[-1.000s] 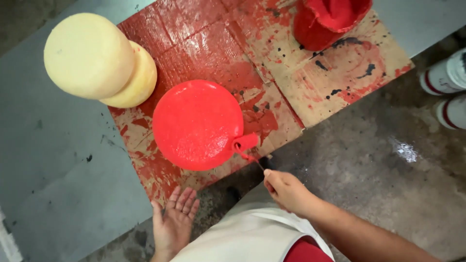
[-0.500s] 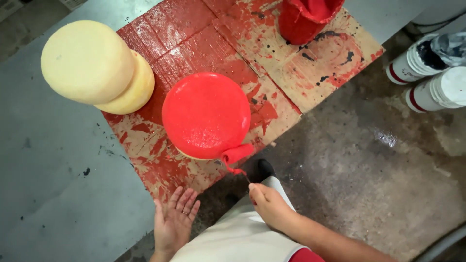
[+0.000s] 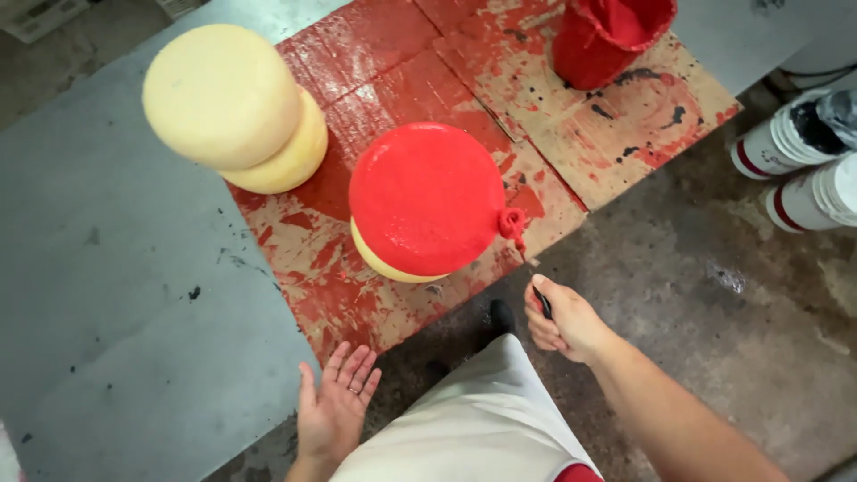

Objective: Applying a protective red wax coating to cheese wheels using a brush and placing them into a crate for storage.

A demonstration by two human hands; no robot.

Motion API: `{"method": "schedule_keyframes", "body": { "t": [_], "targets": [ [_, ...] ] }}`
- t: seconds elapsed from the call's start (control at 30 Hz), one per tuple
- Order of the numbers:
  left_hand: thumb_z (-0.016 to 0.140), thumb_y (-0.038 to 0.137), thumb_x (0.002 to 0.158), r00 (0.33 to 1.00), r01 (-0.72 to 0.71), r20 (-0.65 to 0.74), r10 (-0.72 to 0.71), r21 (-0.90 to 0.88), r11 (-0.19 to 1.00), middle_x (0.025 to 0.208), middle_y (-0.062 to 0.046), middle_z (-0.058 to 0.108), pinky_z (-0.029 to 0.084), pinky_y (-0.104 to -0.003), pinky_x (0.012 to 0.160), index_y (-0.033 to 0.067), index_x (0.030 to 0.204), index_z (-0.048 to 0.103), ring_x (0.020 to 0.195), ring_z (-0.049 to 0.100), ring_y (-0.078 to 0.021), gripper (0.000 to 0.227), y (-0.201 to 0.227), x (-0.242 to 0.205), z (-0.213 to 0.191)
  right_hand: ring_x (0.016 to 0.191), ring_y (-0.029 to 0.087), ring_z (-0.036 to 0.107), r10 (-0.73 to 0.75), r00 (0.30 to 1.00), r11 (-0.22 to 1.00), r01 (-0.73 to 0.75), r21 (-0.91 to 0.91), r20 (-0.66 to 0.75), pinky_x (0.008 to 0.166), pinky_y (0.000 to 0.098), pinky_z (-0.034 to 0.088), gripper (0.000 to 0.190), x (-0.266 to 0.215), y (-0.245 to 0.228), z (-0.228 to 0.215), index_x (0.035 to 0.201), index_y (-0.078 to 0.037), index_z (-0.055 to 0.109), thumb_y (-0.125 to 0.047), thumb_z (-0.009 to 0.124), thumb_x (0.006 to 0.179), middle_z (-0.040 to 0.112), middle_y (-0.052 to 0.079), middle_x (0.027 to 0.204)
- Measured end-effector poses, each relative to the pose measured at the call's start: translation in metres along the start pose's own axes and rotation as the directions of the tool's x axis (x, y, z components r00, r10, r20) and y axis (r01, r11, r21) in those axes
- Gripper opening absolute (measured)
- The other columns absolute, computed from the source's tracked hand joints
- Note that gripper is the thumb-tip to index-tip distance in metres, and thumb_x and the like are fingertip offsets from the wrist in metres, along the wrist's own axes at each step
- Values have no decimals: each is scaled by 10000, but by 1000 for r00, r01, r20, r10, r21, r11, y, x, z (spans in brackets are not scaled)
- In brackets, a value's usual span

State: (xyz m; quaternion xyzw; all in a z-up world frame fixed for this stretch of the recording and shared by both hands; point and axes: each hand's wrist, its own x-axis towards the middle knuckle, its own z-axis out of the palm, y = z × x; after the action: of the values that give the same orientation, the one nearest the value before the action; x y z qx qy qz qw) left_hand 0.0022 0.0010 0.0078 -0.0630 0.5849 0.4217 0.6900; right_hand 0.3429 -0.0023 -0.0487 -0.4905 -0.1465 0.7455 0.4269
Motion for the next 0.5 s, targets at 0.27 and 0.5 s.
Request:
{"method": "schedule_keyframes", "body": {
  "t": [0.27, 0.5],
  "targets": [
    [218, 634, 980, 1000, -15, 2, 15, -50, 999, 1519, -232, 495, 330, -481, 1224, 59, 1556, 404, 1437, 459, -351, 834, 2, -3, -13, 267, 147, 178, 228, 964, 973, -230, 2, 137, 309, 311, 97, 483, -12, 53, 27, 768, -52, 452, -411, 398, 1086, 217, 26, 383],
    [230, 615, 1005, 999, -37, 35, 40, -86, 996, 1496, -254, 507, 347, -489, 1205, 37, 1521, 426, 1417, 474, -366, 799, -3, -1, -15, 324, 143, 170, 269, 938, 962, -249, -116, 218, 402, 317, 160, 446, 16, 32, 113, 777, -105, 424, -417, 392, 1094, 229, 12, 437]
  ]
}}
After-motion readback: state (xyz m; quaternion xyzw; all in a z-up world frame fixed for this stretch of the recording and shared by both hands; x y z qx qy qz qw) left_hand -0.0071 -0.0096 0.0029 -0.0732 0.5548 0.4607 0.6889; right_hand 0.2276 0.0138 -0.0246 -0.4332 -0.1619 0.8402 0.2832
